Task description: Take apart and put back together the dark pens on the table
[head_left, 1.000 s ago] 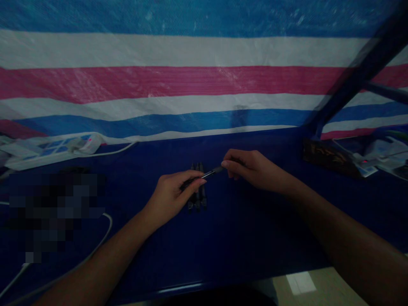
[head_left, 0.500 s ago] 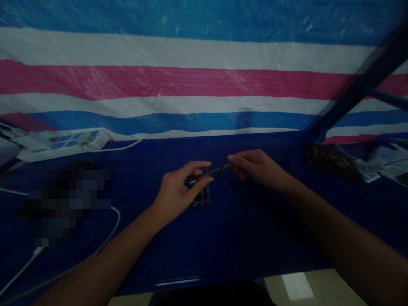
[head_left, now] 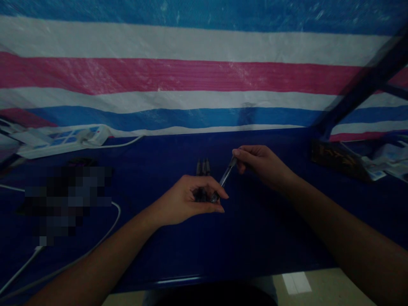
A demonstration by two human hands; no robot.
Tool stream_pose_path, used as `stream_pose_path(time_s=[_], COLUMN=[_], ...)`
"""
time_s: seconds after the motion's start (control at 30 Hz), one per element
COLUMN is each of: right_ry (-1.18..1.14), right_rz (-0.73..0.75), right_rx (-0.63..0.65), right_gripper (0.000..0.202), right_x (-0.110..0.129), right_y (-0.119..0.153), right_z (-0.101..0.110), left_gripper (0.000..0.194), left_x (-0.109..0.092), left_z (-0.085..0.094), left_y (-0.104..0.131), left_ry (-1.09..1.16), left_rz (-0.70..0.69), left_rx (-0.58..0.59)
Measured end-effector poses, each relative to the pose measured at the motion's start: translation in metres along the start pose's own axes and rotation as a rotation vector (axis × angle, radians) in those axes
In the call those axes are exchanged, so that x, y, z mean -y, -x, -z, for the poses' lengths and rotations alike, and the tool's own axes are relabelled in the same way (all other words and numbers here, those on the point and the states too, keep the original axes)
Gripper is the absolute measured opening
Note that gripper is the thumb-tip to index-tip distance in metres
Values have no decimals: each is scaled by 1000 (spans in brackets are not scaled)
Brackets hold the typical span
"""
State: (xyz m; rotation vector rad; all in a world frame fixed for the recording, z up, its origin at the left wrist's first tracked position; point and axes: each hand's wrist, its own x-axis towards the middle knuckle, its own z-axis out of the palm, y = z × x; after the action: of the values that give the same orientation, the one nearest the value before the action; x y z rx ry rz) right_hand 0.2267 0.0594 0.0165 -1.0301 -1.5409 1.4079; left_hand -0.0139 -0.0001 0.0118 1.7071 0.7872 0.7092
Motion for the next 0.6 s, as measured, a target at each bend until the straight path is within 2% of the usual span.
stream_pose_path(time_s=[0.07,0.2,0.4,0.5,0.6], right_ry=[19,15,-5,-20,-33], right_rz=[11,-5,-37,-53,-69], right_rx=[12,50,44,61,129], right_gripper=[44,40,38,35,33], right_x=[0,-2,-1,0,2], right_y=[1,2,3,5,7], right_z=[-2,-5,-10,-13,-19], left_gripper=[15,23,12,17,21], left_x=[-1,-5,-5,-3,-1], left_z=[-3,-9,-16,-16,-14], left_y=[0,1,0,0,1], left_ry=[-96,-207,-247,-254,-276], left_rz=[10,-49,-54,-47,-37], left_rx=[-1,21,-35,-38,-64])
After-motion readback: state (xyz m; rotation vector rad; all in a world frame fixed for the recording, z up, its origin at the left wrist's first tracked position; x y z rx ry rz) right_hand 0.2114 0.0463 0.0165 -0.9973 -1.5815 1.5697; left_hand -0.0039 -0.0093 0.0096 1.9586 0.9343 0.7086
